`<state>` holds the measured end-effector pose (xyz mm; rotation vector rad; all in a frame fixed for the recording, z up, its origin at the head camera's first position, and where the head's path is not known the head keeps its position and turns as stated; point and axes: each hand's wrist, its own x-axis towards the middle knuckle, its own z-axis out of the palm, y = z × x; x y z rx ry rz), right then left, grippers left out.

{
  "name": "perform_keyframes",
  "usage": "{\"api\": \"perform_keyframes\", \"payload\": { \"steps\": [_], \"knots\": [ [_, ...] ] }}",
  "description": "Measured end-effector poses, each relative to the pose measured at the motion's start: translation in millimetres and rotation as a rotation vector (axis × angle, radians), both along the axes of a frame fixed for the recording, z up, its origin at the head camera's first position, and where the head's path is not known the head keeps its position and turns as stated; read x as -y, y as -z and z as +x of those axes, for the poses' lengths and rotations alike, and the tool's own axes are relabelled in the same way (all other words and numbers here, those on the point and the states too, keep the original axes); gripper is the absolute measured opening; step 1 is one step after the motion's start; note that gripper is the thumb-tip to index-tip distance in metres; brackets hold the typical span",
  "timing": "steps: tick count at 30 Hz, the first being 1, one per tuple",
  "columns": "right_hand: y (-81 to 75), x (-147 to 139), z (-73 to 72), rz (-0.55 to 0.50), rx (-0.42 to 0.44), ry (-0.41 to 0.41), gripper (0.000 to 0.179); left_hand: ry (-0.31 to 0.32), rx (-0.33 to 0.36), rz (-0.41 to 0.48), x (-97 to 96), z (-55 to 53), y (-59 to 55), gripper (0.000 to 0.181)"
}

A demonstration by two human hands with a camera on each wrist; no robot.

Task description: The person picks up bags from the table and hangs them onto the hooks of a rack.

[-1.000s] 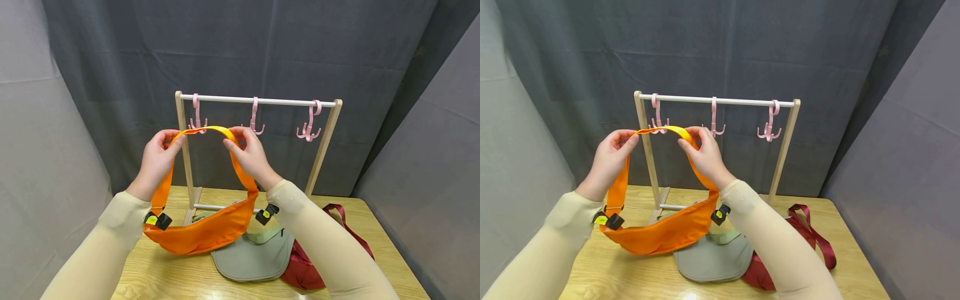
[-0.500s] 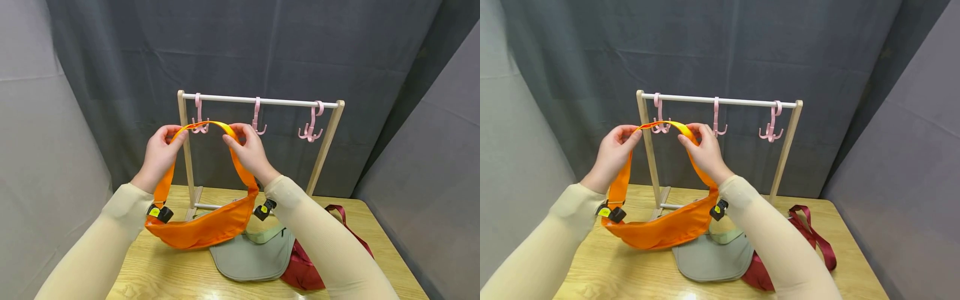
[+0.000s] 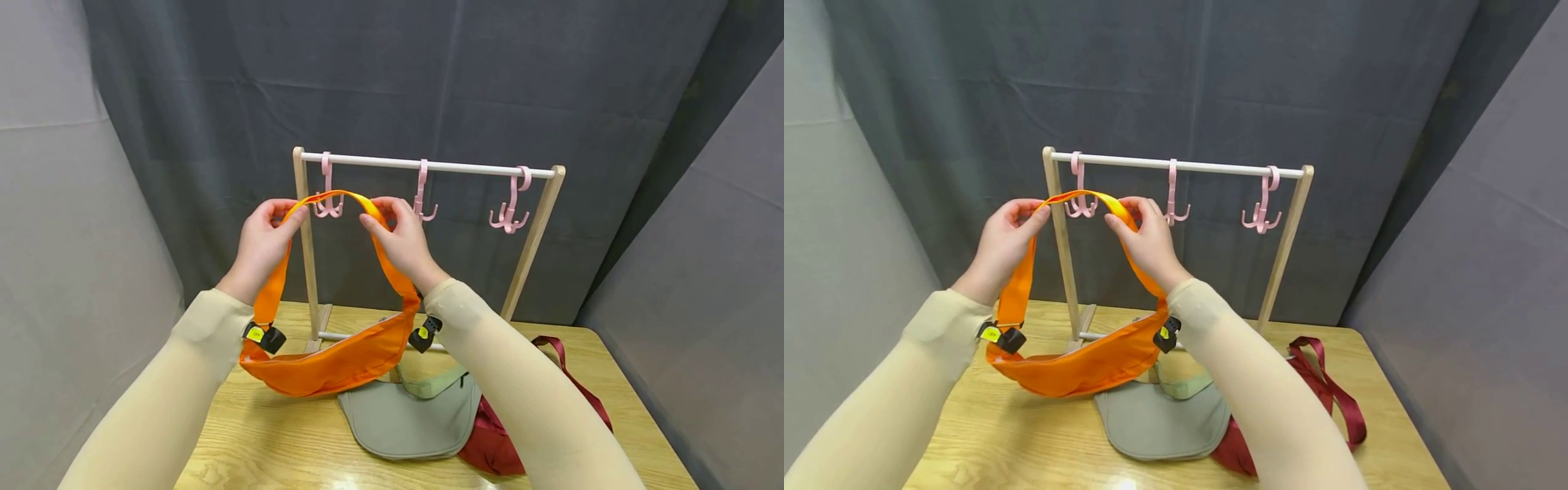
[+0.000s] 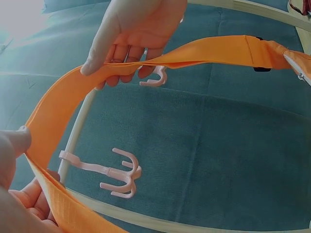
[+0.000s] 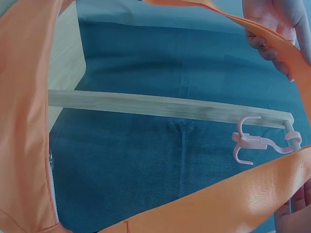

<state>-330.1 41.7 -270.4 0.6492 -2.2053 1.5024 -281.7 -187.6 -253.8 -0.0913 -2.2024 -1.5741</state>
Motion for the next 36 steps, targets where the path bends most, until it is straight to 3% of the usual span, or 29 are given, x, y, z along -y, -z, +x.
{"api": "perform_keyframes", "payload": {
  "steps": [9,14,36],
  "knots": [
    [3.6,3.6,-10.2,-0.002,0.013,0.031,0.042,-0.009,0.017,0.031,-2.3,-11.5,2.5,0.048],
    [4.6,3.6,-13.6,0.000,0.025,0.054,0.042,0.016,0.046,0.104,-5.3,-18.1,6.5,0.049],
    [12.8,14.5,-28.3,-0.029,0.075,0.106,0.040,0.006,0.120,0.253,-16.3,-34.1,13.6,0.045]
  ]
}}
